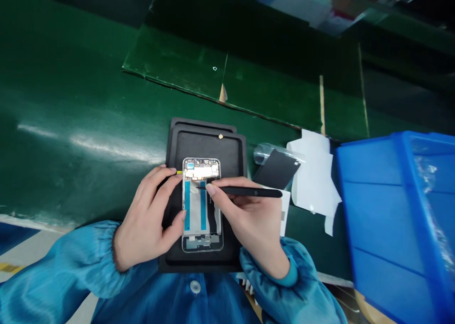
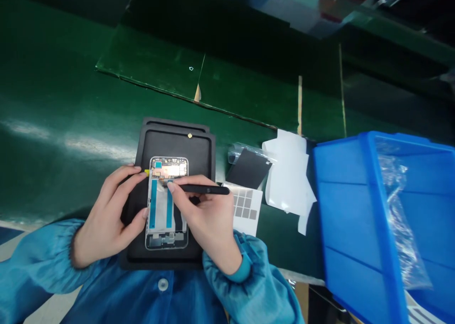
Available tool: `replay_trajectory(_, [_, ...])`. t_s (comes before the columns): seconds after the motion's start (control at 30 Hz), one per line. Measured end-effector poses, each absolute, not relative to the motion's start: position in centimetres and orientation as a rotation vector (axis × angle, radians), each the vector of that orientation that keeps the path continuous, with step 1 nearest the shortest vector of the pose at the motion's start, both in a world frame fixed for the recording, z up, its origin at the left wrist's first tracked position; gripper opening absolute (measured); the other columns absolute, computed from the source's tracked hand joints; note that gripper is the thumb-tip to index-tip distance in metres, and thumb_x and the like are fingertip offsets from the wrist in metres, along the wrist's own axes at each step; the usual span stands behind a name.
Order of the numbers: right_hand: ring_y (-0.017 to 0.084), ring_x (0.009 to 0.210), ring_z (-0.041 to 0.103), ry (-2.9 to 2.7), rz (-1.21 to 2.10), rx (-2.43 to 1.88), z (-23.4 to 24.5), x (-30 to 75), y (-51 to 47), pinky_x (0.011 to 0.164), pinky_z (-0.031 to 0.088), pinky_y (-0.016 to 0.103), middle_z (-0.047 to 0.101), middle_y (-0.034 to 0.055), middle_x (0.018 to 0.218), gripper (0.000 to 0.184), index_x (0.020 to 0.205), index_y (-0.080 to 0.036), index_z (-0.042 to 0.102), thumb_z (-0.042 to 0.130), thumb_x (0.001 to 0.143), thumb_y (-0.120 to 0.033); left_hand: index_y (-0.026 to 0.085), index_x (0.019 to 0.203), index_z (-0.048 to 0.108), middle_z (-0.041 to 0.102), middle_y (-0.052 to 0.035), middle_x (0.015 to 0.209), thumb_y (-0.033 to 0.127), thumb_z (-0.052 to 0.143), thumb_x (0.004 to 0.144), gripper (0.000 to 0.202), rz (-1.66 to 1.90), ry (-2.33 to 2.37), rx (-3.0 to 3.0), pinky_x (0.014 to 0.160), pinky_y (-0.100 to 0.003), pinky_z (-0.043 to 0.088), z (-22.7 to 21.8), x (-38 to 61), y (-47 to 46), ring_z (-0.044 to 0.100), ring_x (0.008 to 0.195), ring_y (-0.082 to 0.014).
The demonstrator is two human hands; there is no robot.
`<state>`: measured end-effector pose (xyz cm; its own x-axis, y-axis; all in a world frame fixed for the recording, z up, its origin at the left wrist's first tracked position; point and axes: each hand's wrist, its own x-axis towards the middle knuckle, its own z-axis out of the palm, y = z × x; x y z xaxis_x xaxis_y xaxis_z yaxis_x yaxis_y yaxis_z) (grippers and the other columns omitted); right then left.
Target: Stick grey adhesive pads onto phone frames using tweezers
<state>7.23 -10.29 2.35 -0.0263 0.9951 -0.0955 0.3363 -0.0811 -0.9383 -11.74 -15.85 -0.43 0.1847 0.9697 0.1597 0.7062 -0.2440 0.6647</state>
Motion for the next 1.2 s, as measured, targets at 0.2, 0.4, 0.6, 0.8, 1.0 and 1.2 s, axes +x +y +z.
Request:
replay_trajectory(0.2, [0.016, 0.063, 0.072, -1.467, 1.112, -1.531, 2.2, 7.4, -10.3, 0.056, 0.062, 0.025, 0.077, 0.0023, 0.076, 0.005, 0.079, -0.021, 0.076, 0.080, 0.078, -0.023, 0.016, 0.142, 0.041, 0.043, -0.0162, 0.144, 0.021, 0.057, 0.089, 0.056, 0.799, 1.560, 2.036, 0.119, -0.047, 0.035, -0.5, -11.7, -15.8, 0.038, 0.140, -0.0304])
replay_trajectory(0.4, [0.017, 0.064, 0.073, -1.483, 1.109, -1.527, 2.4, 7.3, -10.2, 0.057, 0.062, 0.025, 0.077, 0.0025, 0.077, 0.004, 0.079, -0.022, 0.076, 0.080, 0.079, -0.022, 0.016, 0.142, 0.040, 0.043, -0.0159, 0.145, 0.021, 0.056, 0.089, 0.056, 0.788, 1.569, 2.036, 0.119, -0.048, 0.036, -0.4, -11.7, -15.8, 0.039, 0.140, -0.0307])
replay_trajectory(0.6, [0.017, 0.063, 0.073, -1.491, 1.108, -1.530, 2.1, 7.4, -10.2, 0.056, 0.063, 0.025, 0.077, 0.0023, 0.076, 0.004, 0.080, -0.022, 0.076, 0.080, 0.079, -0.024, 0.015, 0.141, 0.041, 0.044, -0.0169, 0.144, 0.020, 0.057, 0.089, 0.056, 0.784, 1.566, 2.064, 0.118, -0.048, 0.036, -0.4, -11.6, -15.8, 0.039, 0.140, -0.0311])
replay_trajectory(0.8, [0.017, 0.064, 0.073, -1.501, 1.109, -1.516, 1.8, 7.6, -10.4, 0.057, 0.062, 0.024, 0.077, 0.0015, 0.076, 0.005, 0.082, -0.022, 0.075, 0.079, 0.079, -0.024, 0.013, 0.137, 0.048, 0.043, -0.0187, 0.144, 0.021, 0.057, 0.088, 0.050, 0.708, 1.556, 2.193, 0.118, -0.051, 0.035, -0.1, -11.9, -15.7, 0.034, 0.143, -0.0341])
replay_trajectory(1.0, [0.017, 0.066, 0.074, -1.529, 1.107, -1.488, 1.8, 7.6, -10.4, 0.057, 0.062, 0.025, 0.078, 0.0021, 0.079, 0.004, 0.084, -0.022, 0.075, 0.078, 0.081, -0.024, 0.020, 0.139, 0.054, 0.045, -0.0171, 0.147, 0.030, 0.057, 0.090, 0.050, 0.468, 1.552, 2.418, 0.110, -0.059, 0.040, 1.3, -11.8, -15.2, 0.034, 0.142, -0.0411])
replay_trajectory(1.2, [0.017, 0.071, 0.074, -1.558, 0.983, -1.522, 2.3, 8.3, -10.8, 0.062, 0.062, 0.025, 0.078, 0.0021, 0.082, 0.006, 0.087, -0.023, 0.075, 0.078, 0.081, -0.023, 0.014, 0.136, 0.058, 0.052, -0.0149, 0.146, 0.035, 0.051, 0.096, 0.045, 0.321, 1.545, 2.568, 0.111, -0.056, 0.037, 2.1, -11.3, -15.1, 0.039, 0.142, -0.0376])
